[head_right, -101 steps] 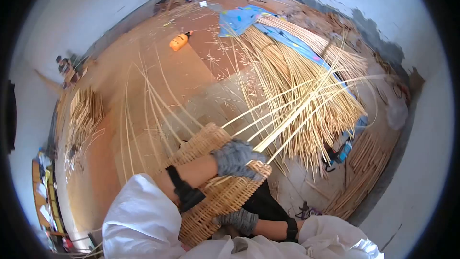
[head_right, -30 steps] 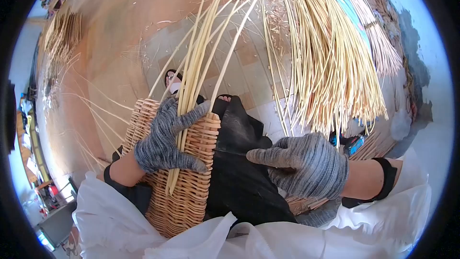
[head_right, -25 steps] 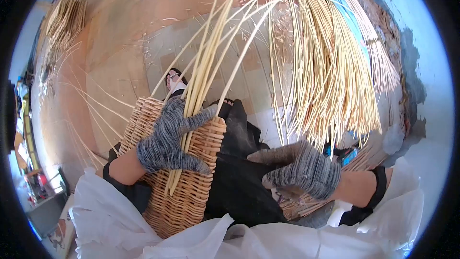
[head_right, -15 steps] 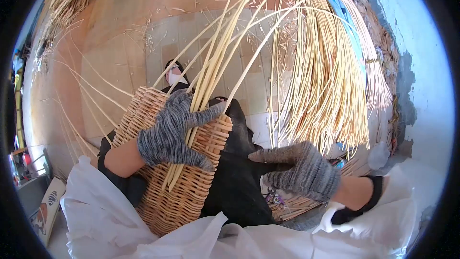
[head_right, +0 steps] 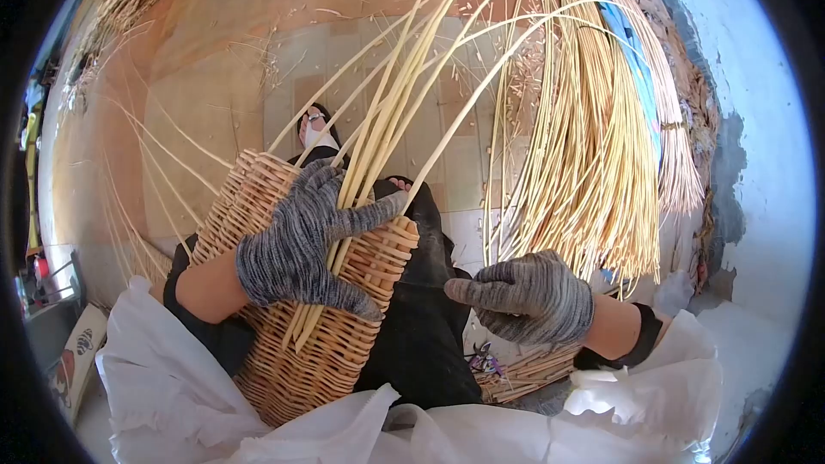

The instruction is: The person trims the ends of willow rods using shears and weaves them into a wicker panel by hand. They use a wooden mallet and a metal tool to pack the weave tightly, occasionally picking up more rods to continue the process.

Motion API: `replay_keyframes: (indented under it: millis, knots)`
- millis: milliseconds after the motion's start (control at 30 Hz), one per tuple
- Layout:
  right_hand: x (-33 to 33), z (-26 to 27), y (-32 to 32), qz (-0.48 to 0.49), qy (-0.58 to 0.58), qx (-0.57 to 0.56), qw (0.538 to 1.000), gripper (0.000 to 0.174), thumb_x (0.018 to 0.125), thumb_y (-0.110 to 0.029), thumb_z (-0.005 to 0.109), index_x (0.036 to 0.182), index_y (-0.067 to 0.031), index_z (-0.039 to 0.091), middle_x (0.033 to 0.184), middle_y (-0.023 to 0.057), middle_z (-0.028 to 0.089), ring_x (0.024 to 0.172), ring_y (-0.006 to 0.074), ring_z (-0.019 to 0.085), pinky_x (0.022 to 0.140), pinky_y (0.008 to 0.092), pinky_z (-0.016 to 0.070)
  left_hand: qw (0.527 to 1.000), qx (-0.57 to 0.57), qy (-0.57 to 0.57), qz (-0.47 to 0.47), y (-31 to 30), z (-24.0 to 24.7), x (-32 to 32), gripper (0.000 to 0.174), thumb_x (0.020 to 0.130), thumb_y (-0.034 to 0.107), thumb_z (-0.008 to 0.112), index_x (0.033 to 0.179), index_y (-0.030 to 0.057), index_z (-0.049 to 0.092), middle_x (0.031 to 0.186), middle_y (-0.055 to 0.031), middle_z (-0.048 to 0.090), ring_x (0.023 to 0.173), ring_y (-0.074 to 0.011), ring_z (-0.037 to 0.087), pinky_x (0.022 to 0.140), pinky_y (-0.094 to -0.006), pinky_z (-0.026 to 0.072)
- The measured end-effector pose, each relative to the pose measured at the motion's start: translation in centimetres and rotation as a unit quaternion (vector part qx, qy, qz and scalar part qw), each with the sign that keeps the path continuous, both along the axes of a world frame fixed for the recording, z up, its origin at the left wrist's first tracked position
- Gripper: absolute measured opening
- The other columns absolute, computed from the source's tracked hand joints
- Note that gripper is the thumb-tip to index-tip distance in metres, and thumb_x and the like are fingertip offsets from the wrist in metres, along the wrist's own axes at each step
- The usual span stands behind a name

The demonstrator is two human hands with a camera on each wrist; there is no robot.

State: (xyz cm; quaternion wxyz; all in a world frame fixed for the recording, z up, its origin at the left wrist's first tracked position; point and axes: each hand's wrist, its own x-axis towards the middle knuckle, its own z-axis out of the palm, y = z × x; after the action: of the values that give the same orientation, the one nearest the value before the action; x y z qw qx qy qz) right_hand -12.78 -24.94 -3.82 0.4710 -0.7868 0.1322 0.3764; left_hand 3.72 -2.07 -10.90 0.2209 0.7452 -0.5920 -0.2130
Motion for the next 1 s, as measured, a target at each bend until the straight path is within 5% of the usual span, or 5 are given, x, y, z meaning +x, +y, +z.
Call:
replay_keyframes:
  millis: [67, 167, 433, 633, 1000]
  knots:
    - [-0.8, -1.5, -0.5, 0.147, -0.361, -0.060, 0.919, 0.032, 0.077, -0.015, 0.074, 0.108, -0.0084, 0.068, 0.066, 0.0020, 0.062, 0.050, 0.0110, 0.055, 0.052, 0.0243, 0.0467, 1.000, -0.013, 0.008, -0.002, 0.0, -0.2, 0.2, 0.108, 0.051, 0.080, 0.064, 0.136, 0.0164, 0.046, 0.104, -0.0256, 0.051, 0.100, -0.0387, 0.048, 0.098, -0.0501, 0.0271]
    - [-2.3, -2.0, 1.5, -0.145, -0.084, 0.122, 0.978, 0.039, 0.077, -0.015, 0.074, 0.114, -0.0085, 0.064, 0.067, 0.0027, 0.062, 0.054, 0.0106, 0.056, 0.053, 0.0254, 0.0473, 0.999, -0.042, -0.023, 0.005, 0.1, -0.7, -0.2, 0.108, 0.050, 0.080, 0.064, 0.136, 0.0163, 0.046, 0.108, -0.0258, 0.052, 0.103, -0.0402, 0.048, 0.099, -0.0528, 0.0259]
    - [-2.3, -1.9, -0.7, -0.071, 0.251, 0.420, 0.869, 0.049, 0.074, -0.017, 0.067, 0.116, 0.0018, 0.054, 0.062, 0.0069, 0.056, 0.048, 0.0131, 0.053, 0.044, 0.0246, 0.0425, 0.992, -0.118, 0.045, -0.019, -0.8, 0.7, -0.3, 0.082, 0.064, 0.063, 0.069, 0.126, 0.0127, 0.054, 0.114, -0.0231, 0.052, 0.106, -0.0379, 0.049, 0.095, -0.0467, 0.0355]
    - [-2.4, 0.5, 1.9, 0.235, -0.125, -0.309, 0.913, 0.034, 0.074, -0.022, 0.058, 0.103, -0.0024, 0.061, 0.080, 0.0198, 0.066, 0.073, 0.0326, 0.066, 0.061, 0.0415, 0.0521, 0.996, -0.086, 0.028, 0.021, -1.2, 1.8, -1.8, 0.051, 0.083, 0.040, 0.060, 0.124, 0.0089, 0.056, 0.113, -0.0190, 0.055, 0.105, -0.0350, 0.051, 0.094, -0.0430, 0.0381]
    - [-3.7, 2.7, 4.2, 0.173, -0.190, -0.532, 0.807, 0.044, 0.072, -0.033, 0.070, 0.107, -0.0063, 0.064, 0.093, 0.0193, 0.067, 0.082, 0.0331, 0.066, 0.064, 0.0407, 0.0526, 0.904, -0.163, 0.332, 0.214, -1.0, 2.3, -0.2, 0.052, 0.084, 0.012, 0.059, 0.133, 0.0056, 0.042, 0.102, -0.0115, 0.062, 0.099, -0.0212, 0.059, 0.079, -0.0310, 0.0514]
